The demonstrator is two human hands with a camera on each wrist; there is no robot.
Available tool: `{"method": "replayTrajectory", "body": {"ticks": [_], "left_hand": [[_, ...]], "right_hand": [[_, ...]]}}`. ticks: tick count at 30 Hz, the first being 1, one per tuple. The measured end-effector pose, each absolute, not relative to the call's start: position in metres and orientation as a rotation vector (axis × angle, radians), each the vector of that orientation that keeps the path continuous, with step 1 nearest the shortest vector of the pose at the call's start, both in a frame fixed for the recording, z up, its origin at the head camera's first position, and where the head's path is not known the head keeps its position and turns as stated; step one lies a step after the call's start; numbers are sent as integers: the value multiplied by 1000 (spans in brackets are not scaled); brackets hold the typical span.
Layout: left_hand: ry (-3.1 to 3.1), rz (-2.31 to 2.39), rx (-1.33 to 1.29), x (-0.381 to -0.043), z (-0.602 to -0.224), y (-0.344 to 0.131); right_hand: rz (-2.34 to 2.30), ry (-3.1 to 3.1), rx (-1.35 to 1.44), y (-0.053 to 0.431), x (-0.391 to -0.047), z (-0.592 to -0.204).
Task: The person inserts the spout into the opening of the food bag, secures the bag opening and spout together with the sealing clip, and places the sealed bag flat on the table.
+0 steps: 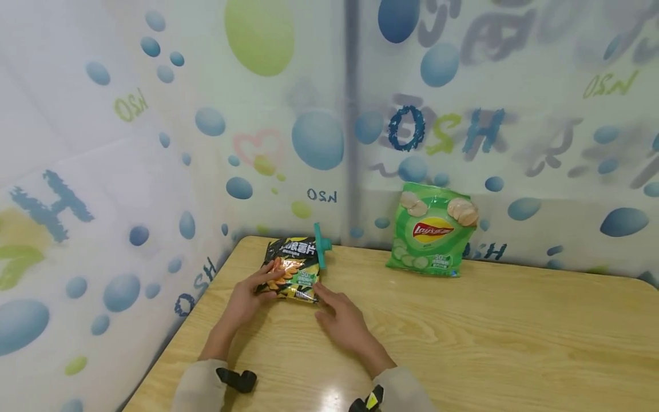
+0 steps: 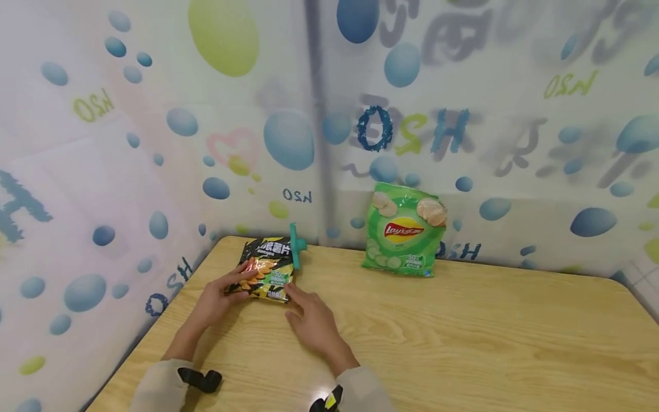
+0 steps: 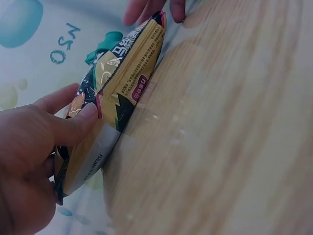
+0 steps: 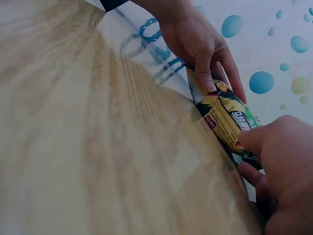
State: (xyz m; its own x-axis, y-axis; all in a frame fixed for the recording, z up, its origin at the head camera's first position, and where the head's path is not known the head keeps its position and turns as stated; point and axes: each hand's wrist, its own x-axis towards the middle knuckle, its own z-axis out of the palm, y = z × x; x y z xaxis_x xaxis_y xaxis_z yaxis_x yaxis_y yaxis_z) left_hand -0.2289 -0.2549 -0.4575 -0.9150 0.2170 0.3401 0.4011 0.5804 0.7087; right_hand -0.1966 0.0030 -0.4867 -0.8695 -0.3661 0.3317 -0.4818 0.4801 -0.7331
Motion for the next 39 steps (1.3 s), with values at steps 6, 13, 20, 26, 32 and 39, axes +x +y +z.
{"method": "replayTrajectory", "body": {"ticks": [6,13,20,26,32,39], "left_hand": [[-2619,-1259,-471,-230,-456,-253],[-2546,-1128,-403,-228,-444,-240],[-2319,-1347,-480,-224,-424,-188],[-2305,-1552,-562,-211,-419,-136],[-2400,-1727,-670,-199,-434,-97],[-2446,-1800,-860,-192,-440,-60]], "right_hand": [[1602,-2490,574,12,-178,-490],[1645,-2462,648,41,-145,-492],[1758,-2392,599,76,-118,-487],[1824,-2283,529,106,-97,-487],[1845,-2352,268,147,-80,-470],[1686,-2548,63,209,-67,-434]]}}
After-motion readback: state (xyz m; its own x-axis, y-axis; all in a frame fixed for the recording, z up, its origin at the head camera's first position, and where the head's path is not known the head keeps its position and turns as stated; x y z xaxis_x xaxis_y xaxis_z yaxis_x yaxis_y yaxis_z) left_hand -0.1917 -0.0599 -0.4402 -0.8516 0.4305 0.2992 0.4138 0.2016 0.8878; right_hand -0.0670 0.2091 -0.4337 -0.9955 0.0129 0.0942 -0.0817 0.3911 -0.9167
